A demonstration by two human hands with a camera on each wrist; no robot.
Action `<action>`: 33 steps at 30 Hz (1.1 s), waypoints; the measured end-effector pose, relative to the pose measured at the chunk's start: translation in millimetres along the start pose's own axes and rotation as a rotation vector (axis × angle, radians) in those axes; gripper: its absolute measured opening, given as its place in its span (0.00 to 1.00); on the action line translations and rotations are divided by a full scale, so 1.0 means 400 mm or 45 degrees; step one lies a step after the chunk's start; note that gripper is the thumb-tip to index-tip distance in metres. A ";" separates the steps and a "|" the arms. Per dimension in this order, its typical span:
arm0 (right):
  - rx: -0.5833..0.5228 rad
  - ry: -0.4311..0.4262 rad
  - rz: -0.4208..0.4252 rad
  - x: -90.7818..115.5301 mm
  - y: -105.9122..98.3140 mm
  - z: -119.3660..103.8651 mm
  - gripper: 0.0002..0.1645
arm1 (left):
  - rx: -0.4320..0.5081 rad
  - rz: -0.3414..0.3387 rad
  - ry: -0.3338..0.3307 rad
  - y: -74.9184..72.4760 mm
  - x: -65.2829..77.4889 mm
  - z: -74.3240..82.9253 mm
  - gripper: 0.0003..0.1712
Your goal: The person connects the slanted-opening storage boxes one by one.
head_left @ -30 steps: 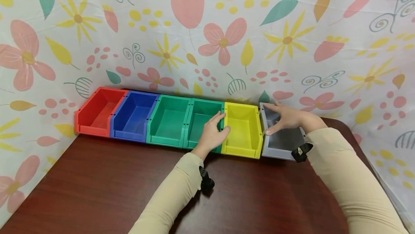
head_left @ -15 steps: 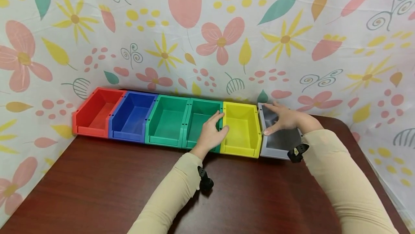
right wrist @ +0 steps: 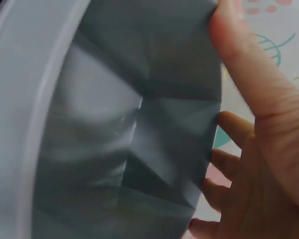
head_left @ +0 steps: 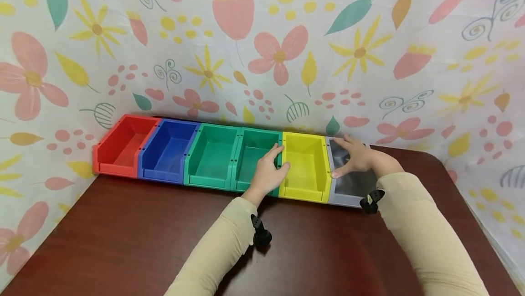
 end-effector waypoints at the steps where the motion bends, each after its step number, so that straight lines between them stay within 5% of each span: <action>1: -0.010 -0.006 0.010 0.005 0.003 0.001 0.79 | 0.002 -0.002 -0.006 0.002 0.003 -0.001 0.32; 11: -0.269 -0.037 0.103 0.060 0.052 -0.004 0.67 | -0.002 -0.006 -0.016 0.014 0.017 -0.012 0.32; 20: -0.229 -0.059 0.250 0.076 0.049 -0.038 0.54 | -0.003 -0.005 0.017 0.050 -0.006 0.005 0.32; 33: -0.271 0.015 0.243 0.082 0.045 0.043 0.51 | -0.013 -0.001 0.006 0.113 -0.040 0.041 0.32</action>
Point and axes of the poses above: each hand's wrist, its own x-axis away from the middle knuckle, its own y-axis out of the palm, z = x × y, the point moved 10 cm from there along -x, towards the middle knuckle, and after that the axes turned 4 degrees about x, right-handed, at the moved point
